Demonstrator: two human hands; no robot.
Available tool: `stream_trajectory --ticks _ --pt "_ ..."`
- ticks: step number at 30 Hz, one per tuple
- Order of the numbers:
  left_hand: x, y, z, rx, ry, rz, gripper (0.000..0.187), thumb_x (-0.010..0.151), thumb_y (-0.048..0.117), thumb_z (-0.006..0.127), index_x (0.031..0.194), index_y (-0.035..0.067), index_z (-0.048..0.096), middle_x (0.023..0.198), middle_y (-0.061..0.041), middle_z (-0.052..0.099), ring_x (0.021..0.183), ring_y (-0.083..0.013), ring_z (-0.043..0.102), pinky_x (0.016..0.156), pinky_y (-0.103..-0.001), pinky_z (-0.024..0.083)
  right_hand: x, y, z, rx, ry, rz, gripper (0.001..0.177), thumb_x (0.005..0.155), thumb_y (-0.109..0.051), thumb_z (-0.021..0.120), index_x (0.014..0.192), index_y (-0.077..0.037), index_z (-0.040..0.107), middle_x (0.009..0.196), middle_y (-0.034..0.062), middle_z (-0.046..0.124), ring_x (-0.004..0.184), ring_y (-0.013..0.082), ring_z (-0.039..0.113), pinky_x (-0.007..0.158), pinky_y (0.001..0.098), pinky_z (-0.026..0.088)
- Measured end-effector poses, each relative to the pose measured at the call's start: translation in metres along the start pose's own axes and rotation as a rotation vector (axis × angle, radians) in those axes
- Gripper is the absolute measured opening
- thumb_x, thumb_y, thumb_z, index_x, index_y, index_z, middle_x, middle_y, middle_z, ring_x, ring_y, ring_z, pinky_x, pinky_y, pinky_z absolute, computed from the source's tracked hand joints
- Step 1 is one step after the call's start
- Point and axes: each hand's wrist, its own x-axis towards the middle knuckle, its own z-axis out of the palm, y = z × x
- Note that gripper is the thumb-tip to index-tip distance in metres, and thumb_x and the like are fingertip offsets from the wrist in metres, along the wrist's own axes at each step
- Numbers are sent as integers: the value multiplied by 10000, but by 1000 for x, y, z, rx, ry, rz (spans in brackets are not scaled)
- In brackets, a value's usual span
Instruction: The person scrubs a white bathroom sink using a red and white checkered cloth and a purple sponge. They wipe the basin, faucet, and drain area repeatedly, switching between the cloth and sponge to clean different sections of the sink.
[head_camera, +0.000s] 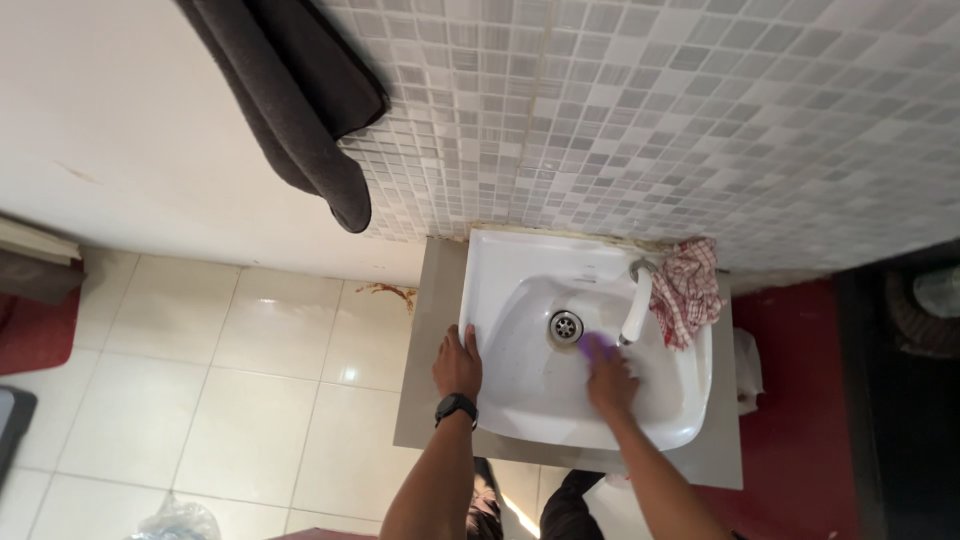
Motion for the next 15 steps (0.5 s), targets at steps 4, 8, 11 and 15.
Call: stream_trajectory --ticks 4,8,11,15 --pt "-1 3 -7 -37 -40 -29 507 1079 480 354 1398 107 481 1173 -174 701 1078 -374 679 867 -510 557 -4 -15 12 -29 89 55 654 941 -206 621 1541 -303 380 1402 131 518 1252 391 552 920 665 468" --pt "-1 3 -8 -26 -30 34 527 1080 453 366 1468 100 417 1234 -170 676 1151 -370 635 875 -517 549 -27 -96 48 232 -56 -174 614 908 -180 634 1480 -328 464 1404 98 529 1232 387 553 947 628 469" --pt "0 2 -2 -7 -51 70 553 1065 396 395 1545 123 357 1256 -140 657 1188 -356 612 882 -504 552 -50 -120 48 283 -60 -254 638 904 -221 650 1497 -332 443 1387 110 526 1227 412 552 950 631 475" --pt "-2 0 1 66 39 195 550 1081 310 407 1574 80 325 1280 -149 624 1168 -347 618 843 -474 568 -51 -75 32 -9 -77 -278 724 860 -182 642 1517 -370 402 1438 110 485 1299 448 497 950 685 433"
